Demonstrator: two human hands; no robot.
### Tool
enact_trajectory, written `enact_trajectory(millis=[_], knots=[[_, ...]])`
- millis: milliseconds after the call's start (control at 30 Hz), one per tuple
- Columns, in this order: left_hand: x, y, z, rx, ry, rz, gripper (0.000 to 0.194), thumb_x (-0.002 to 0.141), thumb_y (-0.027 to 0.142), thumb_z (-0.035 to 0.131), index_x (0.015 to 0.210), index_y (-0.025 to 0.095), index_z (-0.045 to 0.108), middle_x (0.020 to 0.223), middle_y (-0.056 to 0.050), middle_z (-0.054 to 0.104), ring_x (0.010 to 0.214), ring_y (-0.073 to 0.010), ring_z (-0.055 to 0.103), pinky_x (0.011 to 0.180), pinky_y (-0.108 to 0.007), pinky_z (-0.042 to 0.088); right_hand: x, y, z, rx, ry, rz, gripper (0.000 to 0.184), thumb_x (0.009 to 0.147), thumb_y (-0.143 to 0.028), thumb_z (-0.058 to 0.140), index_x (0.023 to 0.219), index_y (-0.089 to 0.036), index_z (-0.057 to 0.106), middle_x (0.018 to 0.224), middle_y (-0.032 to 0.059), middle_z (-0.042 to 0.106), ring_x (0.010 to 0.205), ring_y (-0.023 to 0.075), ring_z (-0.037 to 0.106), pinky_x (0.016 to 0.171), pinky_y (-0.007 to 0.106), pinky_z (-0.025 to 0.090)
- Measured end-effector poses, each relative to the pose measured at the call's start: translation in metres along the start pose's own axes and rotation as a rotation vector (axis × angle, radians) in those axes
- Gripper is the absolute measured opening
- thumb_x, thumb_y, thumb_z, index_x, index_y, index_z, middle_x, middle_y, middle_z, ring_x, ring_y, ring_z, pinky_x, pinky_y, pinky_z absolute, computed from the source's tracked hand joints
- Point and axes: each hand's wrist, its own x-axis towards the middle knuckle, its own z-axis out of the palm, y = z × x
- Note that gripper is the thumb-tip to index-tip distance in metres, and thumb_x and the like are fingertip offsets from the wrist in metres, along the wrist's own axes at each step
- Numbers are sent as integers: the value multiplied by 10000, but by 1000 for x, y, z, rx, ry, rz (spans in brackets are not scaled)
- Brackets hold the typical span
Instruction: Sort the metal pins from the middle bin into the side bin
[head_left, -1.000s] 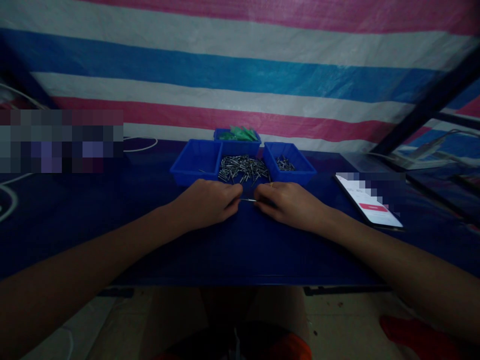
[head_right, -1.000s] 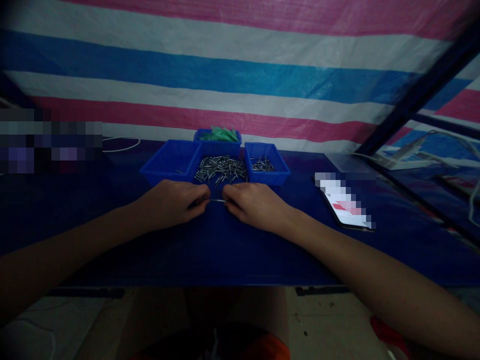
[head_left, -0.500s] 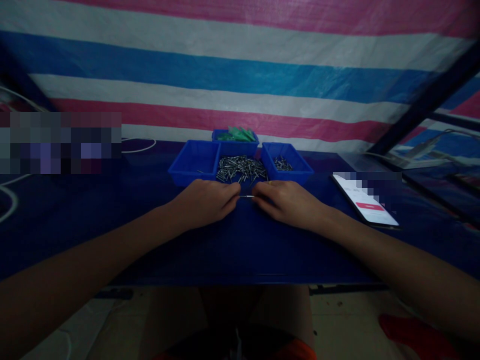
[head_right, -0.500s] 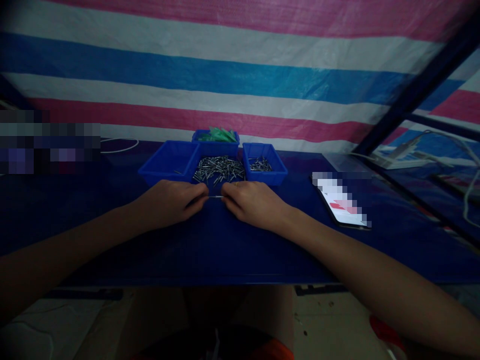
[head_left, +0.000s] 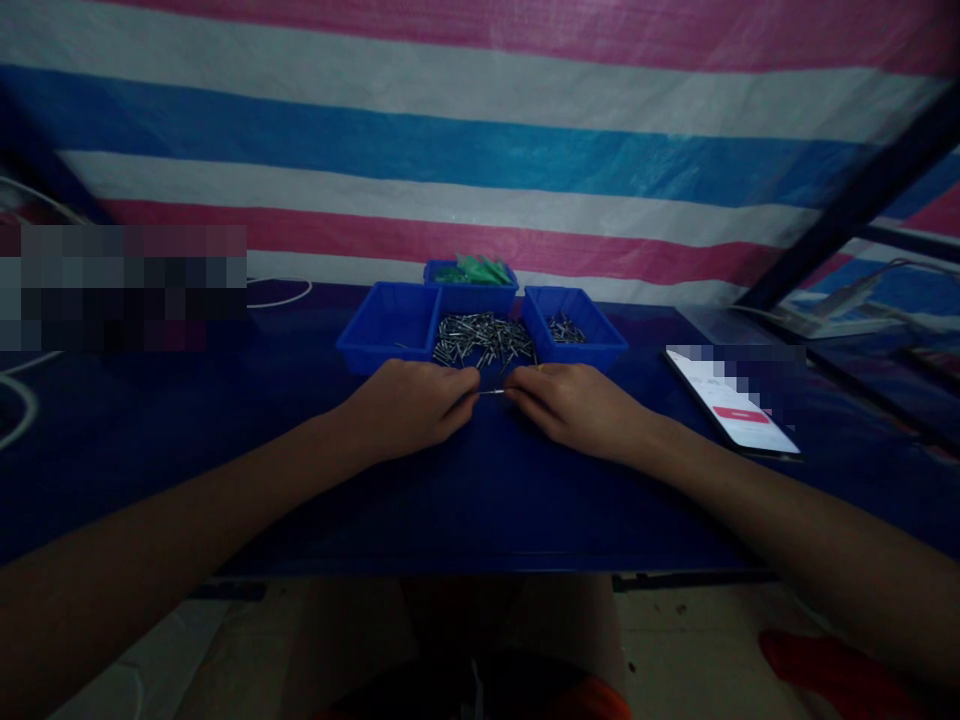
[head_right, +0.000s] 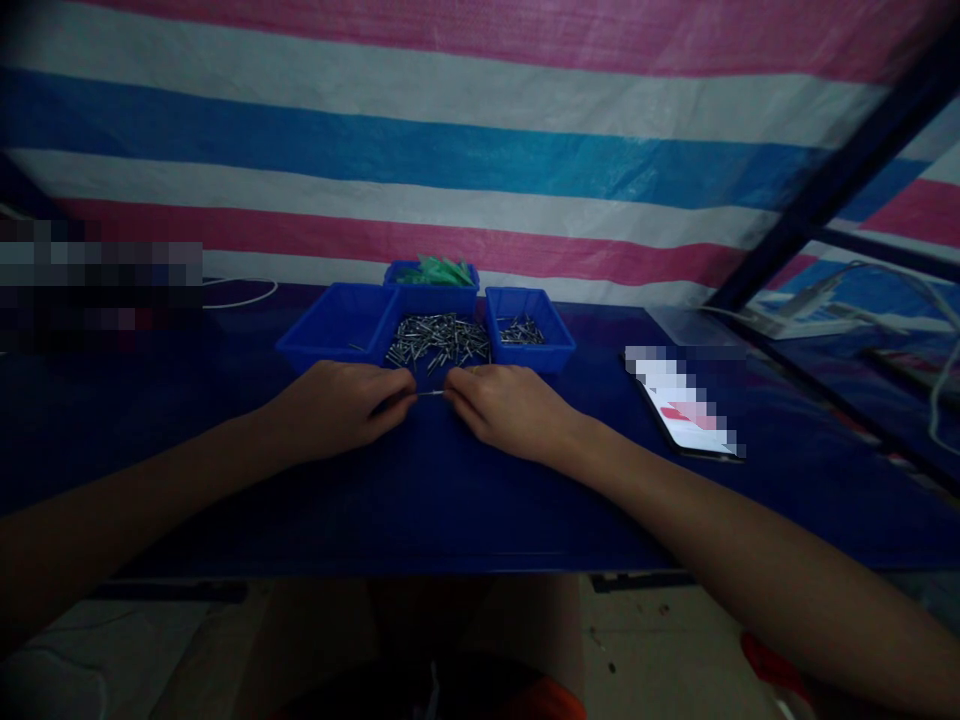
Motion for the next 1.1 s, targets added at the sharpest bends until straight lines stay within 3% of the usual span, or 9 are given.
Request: enact_trajectory(millis=[267, 1100], knots=[[-1, 0, 2, -8, 17, 11, 191, 893, 294, 375, 814, 195, 517, 665, 22, 606, 606, -131, 591, 480, -262, 225, 0, 2, 1, 5, 5, -24, 202, 910, -300, 406, 899, -160, 551, 781, 34, 608, 700, 136, 566, 615, 248, 357], [0, 0, 0, 13, 13, -19, 212, 886, 317, 384, 788, 198, 529, 656, 22, 601, 604, -141, 589, 488, -263, 242, 1, 1, 0, 12, -7, -18, 270, 940, -297, 336, 871, -152, 554, 770, 39, 603, 677, 124, 549, 621, 248, 351]])
